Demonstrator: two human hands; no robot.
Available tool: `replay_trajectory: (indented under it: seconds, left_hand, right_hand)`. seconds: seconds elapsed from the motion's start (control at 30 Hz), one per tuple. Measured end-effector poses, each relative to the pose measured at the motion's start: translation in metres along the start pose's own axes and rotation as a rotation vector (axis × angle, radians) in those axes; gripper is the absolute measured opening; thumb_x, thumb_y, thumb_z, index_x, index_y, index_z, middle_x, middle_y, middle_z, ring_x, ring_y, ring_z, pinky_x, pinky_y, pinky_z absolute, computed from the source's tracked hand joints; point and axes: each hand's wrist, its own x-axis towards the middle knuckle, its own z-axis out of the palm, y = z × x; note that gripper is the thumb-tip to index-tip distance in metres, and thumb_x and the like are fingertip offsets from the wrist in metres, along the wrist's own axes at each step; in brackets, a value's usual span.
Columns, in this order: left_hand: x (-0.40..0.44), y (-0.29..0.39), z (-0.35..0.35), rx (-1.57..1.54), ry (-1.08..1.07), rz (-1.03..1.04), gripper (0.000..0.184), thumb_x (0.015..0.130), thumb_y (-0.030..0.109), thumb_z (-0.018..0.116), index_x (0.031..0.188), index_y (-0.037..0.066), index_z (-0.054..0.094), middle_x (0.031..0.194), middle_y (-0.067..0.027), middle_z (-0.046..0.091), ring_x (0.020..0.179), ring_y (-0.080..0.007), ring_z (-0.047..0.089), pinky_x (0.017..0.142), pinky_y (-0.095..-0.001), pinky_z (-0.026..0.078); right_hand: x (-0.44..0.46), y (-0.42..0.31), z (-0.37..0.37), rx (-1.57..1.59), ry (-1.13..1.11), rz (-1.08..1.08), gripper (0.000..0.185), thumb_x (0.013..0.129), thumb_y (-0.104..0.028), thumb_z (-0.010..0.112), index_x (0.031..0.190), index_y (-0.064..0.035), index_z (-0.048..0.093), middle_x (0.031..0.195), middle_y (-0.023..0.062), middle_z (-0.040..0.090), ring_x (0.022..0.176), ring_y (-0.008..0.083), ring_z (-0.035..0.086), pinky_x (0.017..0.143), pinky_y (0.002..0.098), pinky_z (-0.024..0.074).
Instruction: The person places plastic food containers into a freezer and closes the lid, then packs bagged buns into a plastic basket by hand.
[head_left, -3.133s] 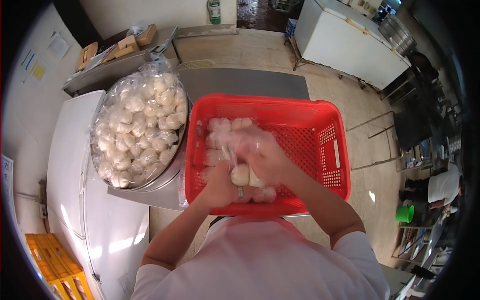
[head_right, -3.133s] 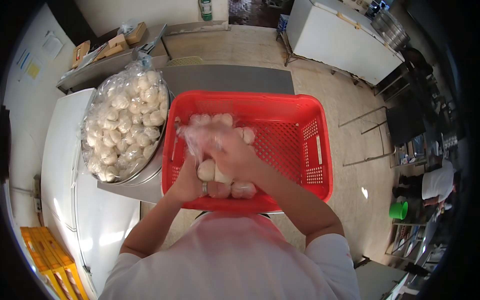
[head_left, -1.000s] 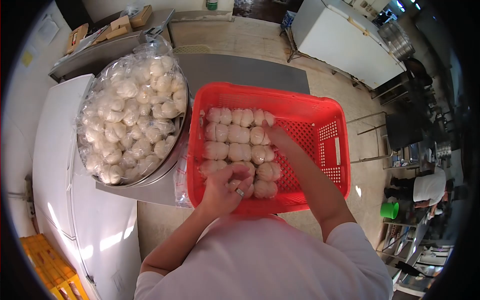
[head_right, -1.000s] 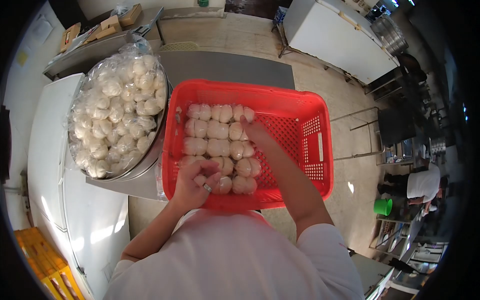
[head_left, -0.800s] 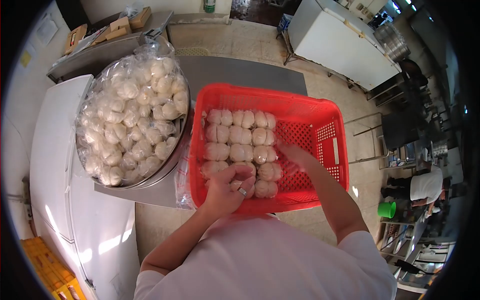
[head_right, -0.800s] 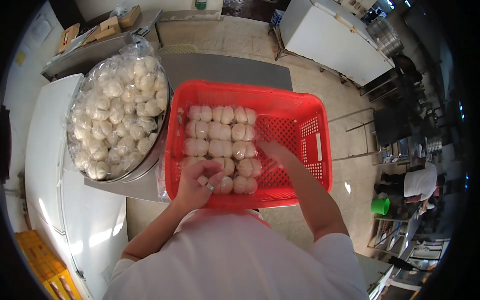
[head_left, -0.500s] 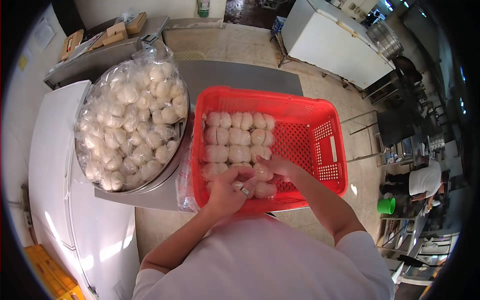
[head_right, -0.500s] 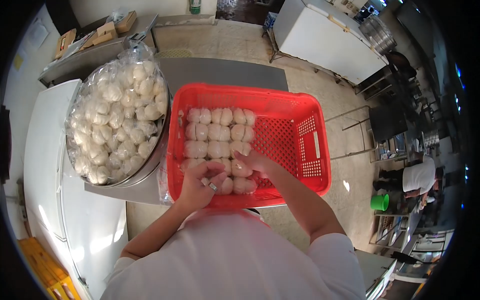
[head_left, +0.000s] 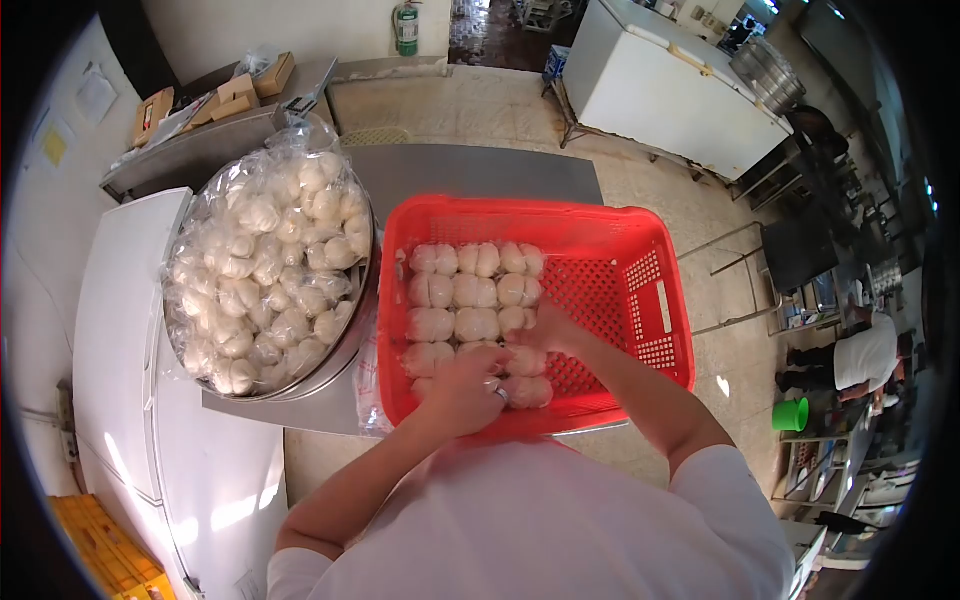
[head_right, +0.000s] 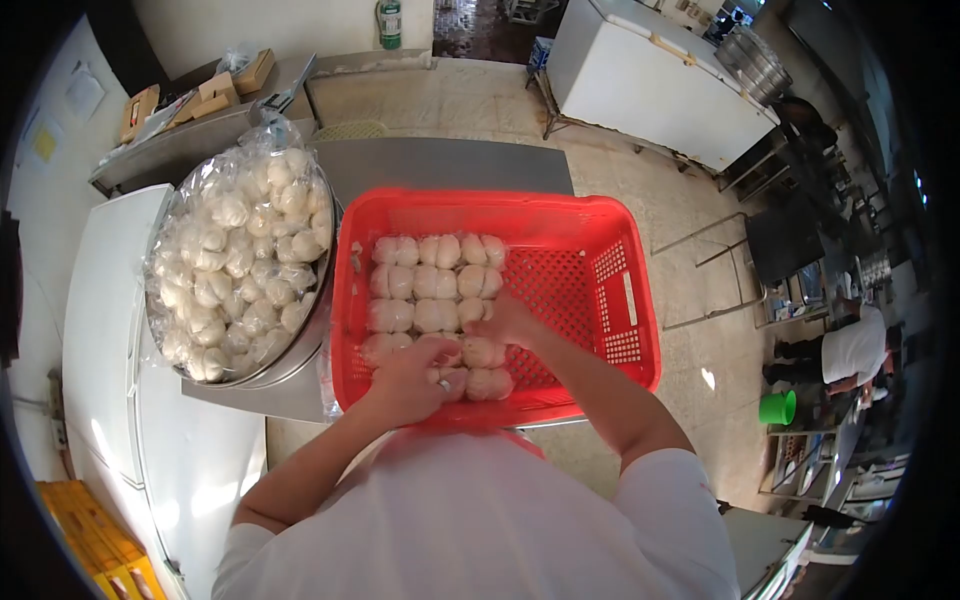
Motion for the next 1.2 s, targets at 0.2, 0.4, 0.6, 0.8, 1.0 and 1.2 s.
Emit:
replay_trajectory:
  seconds: [0.2,0.4,0.6,0.8,1.0,1.2]
  left_hand:
    - [0.042,-0.01,0.052,0.675,-0.333,0.246,0.065,0.09,0.028,0.071,0.145,0.004,0.048,0.157,-0.0164,0.043,0.143,-0.0338,0.045,0.108,-0.0514,0.046]
    - [0.053,-0.025,0.064,0.797,-0.409,0.186,0.068,0.09,0.036,0.072,0.146,0.005,0.048,0.16,-0.0141,0.04,0.145,-0.0295,0.044,0.108,-0.052,0.046]
    - [0.053,-0.019,0.063,0.864,-0.452,0.123,0.075,0.09,0.035,0.072,0.153,0.006,0.042,0.163,-0.0143,0.037,0.148,-0.0286,0.041,0.112,-0.054,0.044]
    - [0.053,-0.017,0.055,0.77,-0.48,0.083,0.079,0.091,0.032,0.072,0.156,0.005,0.038,0.166,-0.0155,0.034,0.145,-0.0314,0.045,0.114,-0.0528,0.043]
    - [0.021,0.009,0.001,0.42,-0.058,0.097,0.06,0.089,0.024,0.072,0.143,0.004,0.055,0.142,-0.02,0.058,0.128,-0.0364,0.058,0.107,-0.0487,0.048]
    - [-0.039,-0.001,-0.053,0.191,0.422,0.205,0.039,0.082,0.004,0.075,0.121,0.004,0.07,0.112,-0.0188,0.072,0.105,-0.0373,0.068,0.091,-0.0444,0.056]
  right_hand:
    - [0.04,-0.007,-0.066,0.495,-0.093,0.2,0.074,0.092,-0.04,0.077,0.143,0.0053,0.05,0.132,0.0202,0.064,0.107,0.0247,0.07,0.075,0.0385,0.0595]
    - [0.119,0.045,-0.011,0.57,0.14,-0.034,0.057,0.095,-0.038,0.072,0.135,0.0029,0.064,0.122,0.0223,0.072,0.113,0.03,0.07,0.094,0.0425,0.0543]
    - [0.122,0.044,-0.016,0.54,0.011,0.017,0.05,0.099,-0.031,0.071,0.134,0.0047,0.064,0.121,0.0151,0.071,0.105,0.0219,0.069,0.086,0.0371,0.0584]
    - [0.098,0.027,-0.023,0.731,-0.062,0.029,0.056,0.097,-0.037,0.071,0.14,-0.0023,0.061,0.125,0.0156,0.07,0.109,0.0264,0.069,0.086,0.0439,0.0583]
    - [0.056,0.024,-0.052,0.374,-0.128,0.307,0.07,0.094,-0.043,0.073,0.143,0.0035,0.051,0.127,0.0205,0.065,0.098,0.0326,0.071,0.06,0.0453,0.0578]
    - [0.023,-0.014,-0.02,0.226,-0.254,0.282,0.065,0.096,-0.048,0.072,0.136,0.0006,0.054,0.11,0.0174,0.071,0.081,0.0301,0.073,0.054,0.043,0.0547]
